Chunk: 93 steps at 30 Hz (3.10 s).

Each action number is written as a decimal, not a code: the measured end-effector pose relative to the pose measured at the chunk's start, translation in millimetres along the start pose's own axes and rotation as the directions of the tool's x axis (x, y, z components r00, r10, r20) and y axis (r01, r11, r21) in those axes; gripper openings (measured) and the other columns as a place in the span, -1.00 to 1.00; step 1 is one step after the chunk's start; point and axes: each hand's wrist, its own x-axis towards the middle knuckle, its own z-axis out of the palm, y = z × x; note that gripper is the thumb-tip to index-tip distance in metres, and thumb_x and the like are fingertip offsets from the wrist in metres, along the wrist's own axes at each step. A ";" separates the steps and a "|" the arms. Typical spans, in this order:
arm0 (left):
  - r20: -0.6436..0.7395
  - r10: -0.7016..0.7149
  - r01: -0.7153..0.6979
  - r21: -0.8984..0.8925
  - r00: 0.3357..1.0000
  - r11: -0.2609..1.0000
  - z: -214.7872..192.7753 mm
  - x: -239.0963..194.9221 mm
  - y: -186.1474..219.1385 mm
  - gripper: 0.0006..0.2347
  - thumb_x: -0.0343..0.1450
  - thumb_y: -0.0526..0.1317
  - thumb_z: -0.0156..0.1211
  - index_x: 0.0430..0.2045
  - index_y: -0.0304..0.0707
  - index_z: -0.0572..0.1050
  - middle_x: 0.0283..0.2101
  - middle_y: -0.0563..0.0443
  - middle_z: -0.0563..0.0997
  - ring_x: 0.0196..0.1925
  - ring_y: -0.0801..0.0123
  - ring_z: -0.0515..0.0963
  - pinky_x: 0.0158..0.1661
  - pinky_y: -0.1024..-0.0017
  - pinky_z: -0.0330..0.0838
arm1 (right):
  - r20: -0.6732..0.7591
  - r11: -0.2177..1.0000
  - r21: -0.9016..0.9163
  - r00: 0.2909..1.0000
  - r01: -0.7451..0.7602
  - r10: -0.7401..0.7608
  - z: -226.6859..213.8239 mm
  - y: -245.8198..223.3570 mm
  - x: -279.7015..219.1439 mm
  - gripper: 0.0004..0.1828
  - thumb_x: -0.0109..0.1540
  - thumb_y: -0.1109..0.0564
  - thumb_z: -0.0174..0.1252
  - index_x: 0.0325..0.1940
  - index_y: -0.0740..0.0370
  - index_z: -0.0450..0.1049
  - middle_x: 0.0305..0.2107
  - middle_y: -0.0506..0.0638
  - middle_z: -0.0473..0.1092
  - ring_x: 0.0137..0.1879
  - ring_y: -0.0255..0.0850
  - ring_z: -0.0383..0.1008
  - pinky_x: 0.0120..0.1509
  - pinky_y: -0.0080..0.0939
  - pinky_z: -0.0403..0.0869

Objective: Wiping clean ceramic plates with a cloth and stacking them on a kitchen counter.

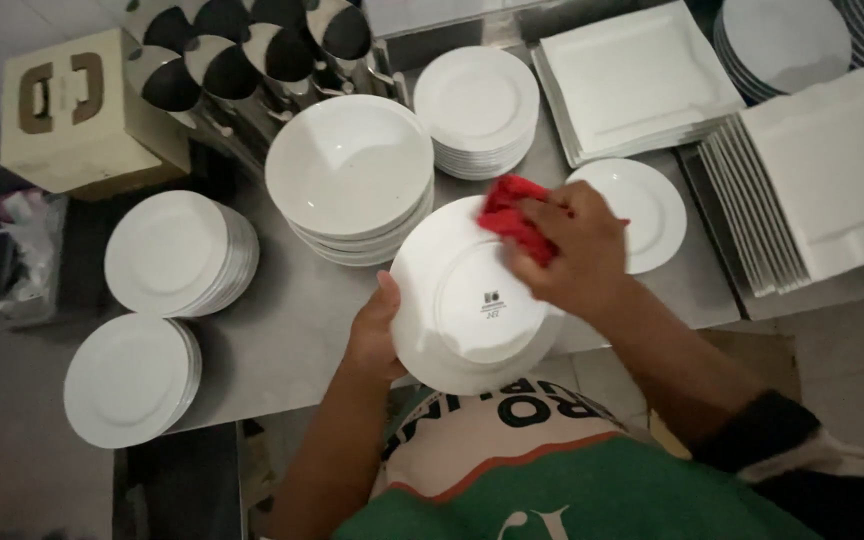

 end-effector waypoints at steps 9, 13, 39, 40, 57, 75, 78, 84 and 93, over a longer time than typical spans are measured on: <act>-0.052 0.067 -0.066 0.025 0.996 0.998 -13.9 -3.2 17.8 -0.37 0.51 0.22 -0.32 0.33 -0.29 0.25 0.17 -0.24 0.53 0.11 0.08 0.57 0.33 -0.12 0.16 | 0.120 0.937 0.219 0.946 0.270 -0.301 5.1 -59.8 -36.8 -0.45 0.01 -0.23 0.37 0.06 -0.15 0.56 -0.18 0.04 0.38 -0.14 0.03 0.50 -0.11 0.02 0.50; -0.120 0.043 -0.039 0.043 0.992 0.998 -52.7 -11.8 -3.7 -0.43 0.51 0.19 -0.15 0.28 -0.25 0.33 0.17 -0.21 0.55 0.14 0.19 0.56 0.34 -0.03 0.17 | 0.081 0.987 0.107 0.989 0.118 -0.127 36.8 9.0 -50.6 -0.36 -0.09 -0.33 0.41 0.05 -0.23 0.58 -0.12 -0.03 0.37 -0.12 -0.03 0.52 -0.12 -0.07 0.52; -0.127 -0.052 0.078 0.208 0.991 0.975 -63.0 3.6 -19.6 -0.47 0.49 0.15 -0.04 0.14 -0.33 0.44 -0.02 -0.26 0.64 -0.02 0.18 0.65 0.19 0.02 0.42 | 0.023 0.970 0.123 0.977 0.208 -0.213 12.3 -53.0 61.8 -0.54 0.04 -0.15 0.43 0.01 -0.12 0.63 -0.23 0.01 0.40 -0.18 0.00 0.52 -0.13 -0.09 0.51; -0.135 -0.067 0.102 0.271 0.989 0.957 -76.4 2.7 -22.0 -0.49 0.48 0.12 0.02 0.10 -0.39 0.46 -0.05 -0.32 0.65 -0.05 0.18 0.66 0.17 0.02 0.44 | 0.069 0.947 0.197 0.959 0.256 -0.273 8.3 -62.0 63.5 -0.53 0.02 -0.13 0.44 0.00 -0.10 0.64 -0.23 0.05 0.42 -0.17 0.03 0.52 -0.06 -0.09 0.53; -0.248 0.056 -0.003 0.207 0.967 0.978 -15.5 2.1 3.6 -0.70 0.27 -0.46 0.24 -0.11 -0.38 0.59 -0.24 -0.25 0.68 -0.22 0.07 0.68 -0.04 -0.02 0.56 | -0.107 0.938 0.266 0.974 0.223 -0.201 23.4 -33.9 68.2 -0.56 0.11 -0.15 0.37 0.04 -0.05 0.61 -0.22 0.07 0.33 -0.19 0.06 0.49 -0.12 -0.06 0.48; -0.159 -0.161 0.202 0.295 0.974 0.934 -50.5 -41.4 72.6 -0.69 0.20 -0.47 0.15 -0.20 -0.40 0.63 -0.35 -0.28 0.68 -0.36 0.02 0.68 -0.14 -0.03 0.62 | -0.105 0.926 0.308 0.975 0.220 -0.197 32.0 -98.5 52.7 -0.59 0.15 -0.17 0.33 0.06 -0.11 0.58 -0.14 0.06 0.35 -0.03 0.13 0.47 0.09 0.06 0.43; -0.102 -0.228 0.250 0.396 0.968 0.883 -39.9 -41.8 102.1 -0.74 0.18 -0.45 0.19 -0.29 -0.44 0.64 -0.42 -0.25 0.67 -0.45 0.04 0.66 -0.26 0.02 0.61 | -0.110 0.891 0.308 0.943 0.332 -0.314 9.4 -127.4 73.0 -0.56 0.07 -0.15 0.41 -0.02 -0.03 0.56 0.07 0.22 0.26 0.19 0.39 0.27 0.29 0.30 0.26; -0.023 -0.360 0.308 0.573 0.933 0.760 -65.6 -51.8 114.8 -0.76 0.17 -0.37 0.35 -0.31 -0.40 0.68 -0.43 -0.14 0.64 -0.39 0.19 0.63 -0.24 0.15 0.56 | 0.206 0.754 0.655 0.973 -0.056 -0.106 8.7 -121.7 35.1 -0.40 0.11 0.01 0.44 0.19 0.17 0.45 0.11 0.30 0.40 0.15 0.31 0.51 0.23 0.24 0.44; -0.230 -0.317 0.392 0.509 0.920 0.766 -65.5 -65.3 118.7 -0.58 0.22 -0.41 0.41 -0.01 -0.52 0.56 -0.19 -0.30 0.64 -0.24 0.07 0.63 -0.19 0.16 0.55 | 0.446 0.634 0.682 0.894 -0.366 0.037 4.8 -148.3 38.8 -0.27 -0.09 0.20 0.55 0.13 0.35 0.47 -0.11 0.29 0.55 0.00 0.18 0.60 0.08 0.23 0.52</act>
